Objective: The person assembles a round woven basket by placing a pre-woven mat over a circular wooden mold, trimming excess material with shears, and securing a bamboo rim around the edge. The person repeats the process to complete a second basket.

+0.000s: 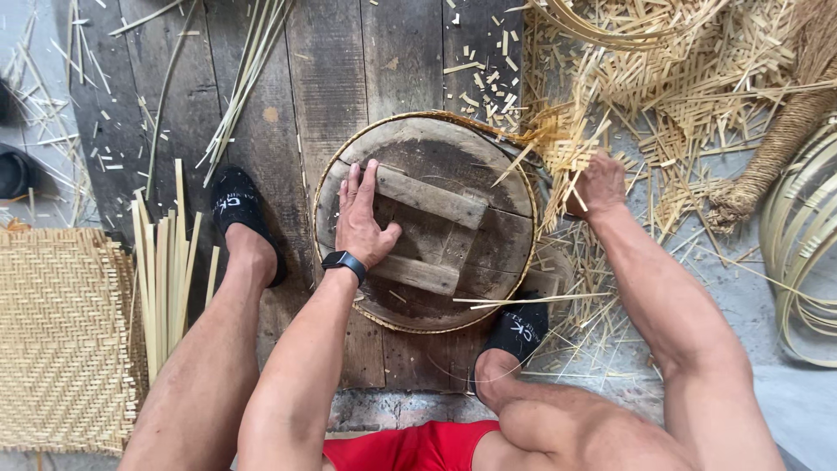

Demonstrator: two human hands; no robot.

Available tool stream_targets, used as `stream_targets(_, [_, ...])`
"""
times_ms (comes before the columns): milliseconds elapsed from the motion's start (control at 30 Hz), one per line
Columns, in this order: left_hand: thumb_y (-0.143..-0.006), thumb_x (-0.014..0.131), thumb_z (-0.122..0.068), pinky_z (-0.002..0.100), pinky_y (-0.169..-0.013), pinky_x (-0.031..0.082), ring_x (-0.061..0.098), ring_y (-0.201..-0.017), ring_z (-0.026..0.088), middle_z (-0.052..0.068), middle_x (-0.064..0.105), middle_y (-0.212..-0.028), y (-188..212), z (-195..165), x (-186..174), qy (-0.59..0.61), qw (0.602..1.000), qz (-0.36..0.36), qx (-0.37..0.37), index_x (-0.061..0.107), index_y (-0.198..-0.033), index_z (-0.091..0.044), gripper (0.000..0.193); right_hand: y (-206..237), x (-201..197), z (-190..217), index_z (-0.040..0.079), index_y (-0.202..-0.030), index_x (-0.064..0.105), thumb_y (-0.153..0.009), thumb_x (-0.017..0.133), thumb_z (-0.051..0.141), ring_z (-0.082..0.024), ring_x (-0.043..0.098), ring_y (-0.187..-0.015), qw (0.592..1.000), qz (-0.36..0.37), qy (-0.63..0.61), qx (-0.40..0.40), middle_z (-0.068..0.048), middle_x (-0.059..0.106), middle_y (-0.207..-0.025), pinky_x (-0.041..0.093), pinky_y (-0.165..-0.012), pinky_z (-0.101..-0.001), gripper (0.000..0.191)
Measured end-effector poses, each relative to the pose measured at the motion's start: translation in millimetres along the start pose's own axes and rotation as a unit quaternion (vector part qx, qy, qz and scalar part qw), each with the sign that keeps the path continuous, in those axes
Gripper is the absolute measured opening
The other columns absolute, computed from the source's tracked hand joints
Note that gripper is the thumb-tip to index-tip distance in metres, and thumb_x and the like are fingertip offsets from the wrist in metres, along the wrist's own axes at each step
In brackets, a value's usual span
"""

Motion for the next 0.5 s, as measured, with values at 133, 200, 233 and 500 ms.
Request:
stream_targets(133, [-0.066, 0.083, -0.013, 0.046, -0.129, 0.015, 0.024, -0.155, 0.041, 0.026, 0.023, -0.166, 1.5, -0.1, 2.7, 0.000, 1.000, -0.005, 0.019, 0.018, -0.162, -0.025, 0.117, -18.2, -28.7, 27.7, 0.007, -0.088, 0.068, -0.096, 0.059, 0.024, -0.017, 0.051, -0.058, 0.983, -0.162, 0.026, -0.078, -0.007, 0.058, -0.071, 0.046, -0.050, -0.0304, 0.021])
stream_targets(200, [-0.066, 0.083, -0.012, 0.045, -0.128, 0.016, 0.023, -0.153, 0.041, 0.026, 0.023, -0.167, 1.8, 2.3, 2.7, -0.009, 1.000, 0.002, 0.008, 0.020, -0.163, -0.023, 0.116, -29.2, -26.9, 36.2, 0.007, -0.087, 0.067, -0.095, 0.059, 0.025, -0.017, 0.052, -0.058, 0.980, -0.172, 0.057, -0.089, -0.007, 0.058, -0.071, 0.046, -0.051, -0.0305, 0.021])
stream_targets(233, [-0.065, 0.083, -0.011, 0.045, -0.128, 0.015, 0.022, -0.155, 0.041, 0.026, 0.025, -0.166, 1.4, -0.4, 2.0, -0.001, 1.000, 0.009, 0.024, 0.020, -0.162, -0.020, 0.116, -33.7, -21.3, 34.6, 0.007, -0.087, 0.067, -0.094, 0.059, 0.025, -0.017, 0.052, -0.058, 0.985, -0.147, 0.053, -0.075, -0.007, 0.058, -0.071, 0.046, -0.051, -0.0306, 0.021])
stream_targets(500, [-0.065, 0.083, -0.009, 0.045, -0.129, 0.017, 0.025, -0.156, 0.037, 0.024, 0.034, -0.162, -15.0, -32.3, 1.6, -0.034, 0.983, 0.107, 0.145, 0.026, -0.160, -0.014, 0.111, 37.4, 30.9, -31.9, 0.007, -0.087, 0.066, -0.091, 0.061, 0.029, -0.017, 0.053, -0.059, 0.999, 0.036, -0.013, 0.017, -0.007, 0.059, -0.072, 0.047, -0.052, -0.0312, 0.022])
Point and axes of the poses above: each hand's wrist, its own y-axis away from the middle knuckle, its own x-axis out of the palm, z = x × y, the point moved 8 cm from there along -y, towards the middle knuckle
